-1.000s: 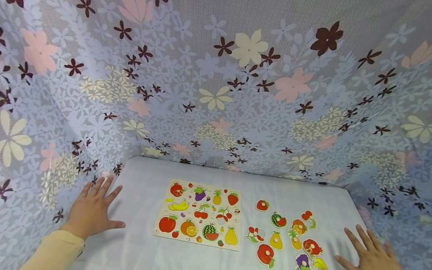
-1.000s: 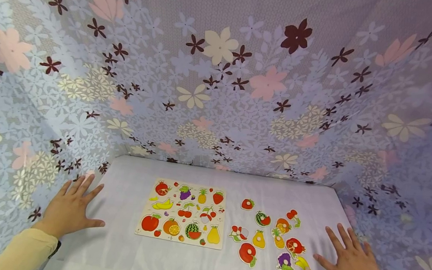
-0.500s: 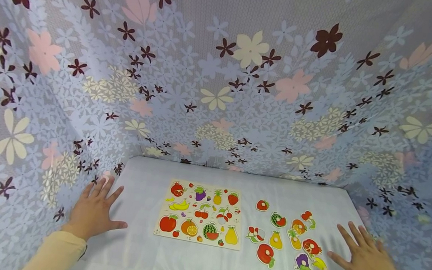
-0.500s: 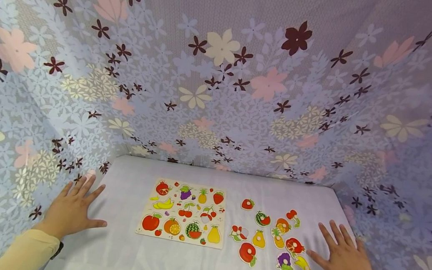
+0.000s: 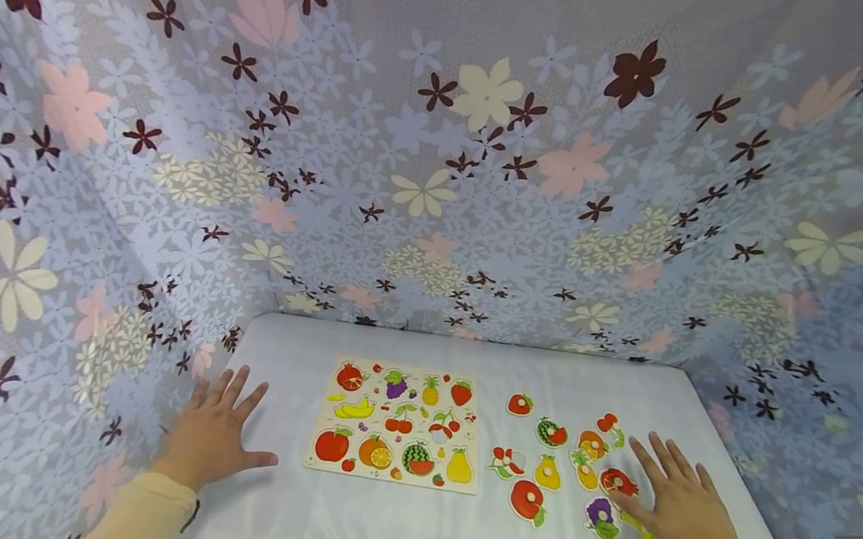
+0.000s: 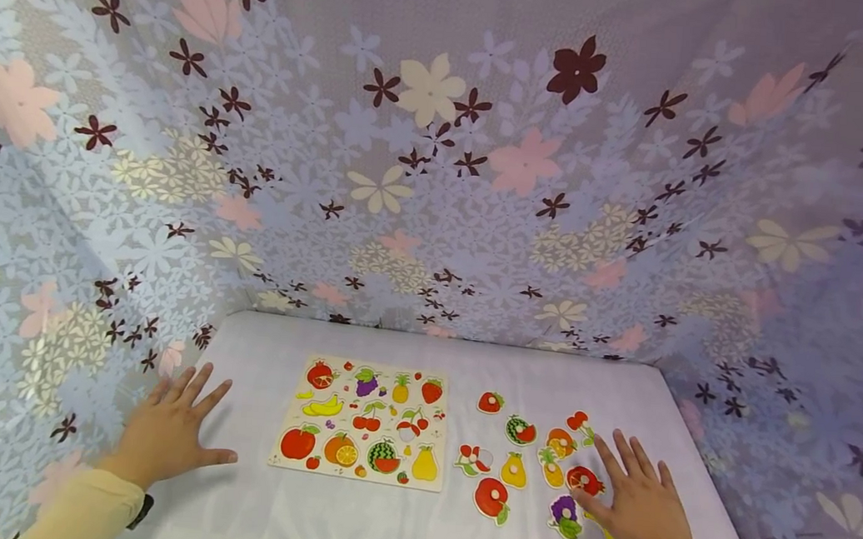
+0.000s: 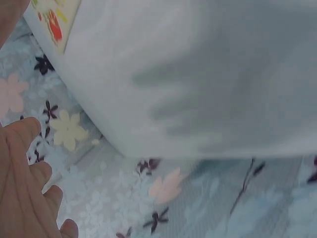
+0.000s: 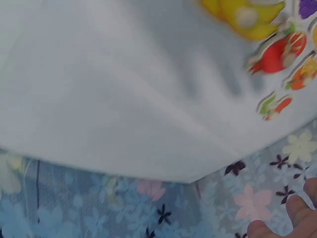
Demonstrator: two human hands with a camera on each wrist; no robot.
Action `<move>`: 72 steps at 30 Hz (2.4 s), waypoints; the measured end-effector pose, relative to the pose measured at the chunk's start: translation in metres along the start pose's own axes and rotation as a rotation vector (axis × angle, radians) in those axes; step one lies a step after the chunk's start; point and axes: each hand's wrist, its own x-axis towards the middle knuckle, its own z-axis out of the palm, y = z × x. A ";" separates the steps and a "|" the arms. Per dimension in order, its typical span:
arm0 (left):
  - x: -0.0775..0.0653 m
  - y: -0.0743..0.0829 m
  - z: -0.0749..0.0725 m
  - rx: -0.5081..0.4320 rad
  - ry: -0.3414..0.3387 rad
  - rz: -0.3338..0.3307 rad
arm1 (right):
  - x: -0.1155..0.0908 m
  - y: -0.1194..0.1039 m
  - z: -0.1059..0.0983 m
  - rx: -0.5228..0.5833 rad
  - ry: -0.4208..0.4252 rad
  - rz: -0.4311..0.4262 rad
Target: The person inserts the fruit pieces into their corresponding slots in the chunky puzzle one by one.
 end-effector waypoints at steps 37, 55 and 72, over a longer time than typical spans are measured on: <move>0.013 0.075 0.065 -0.171 -0.177 -0.080 | 0.045 -0.139 0.050 0.096 0.106 -0.108; 0.017 0.074 0.083 -0.189 -0.192 -0.061 | 0.072 -0.157 0.064 0.194 -0.006 0.038; 0.015 0.078 0.077 -0.238 -0.192 -0.105 | 0.079 -0.156 0.063 0.266 -0.057 0.029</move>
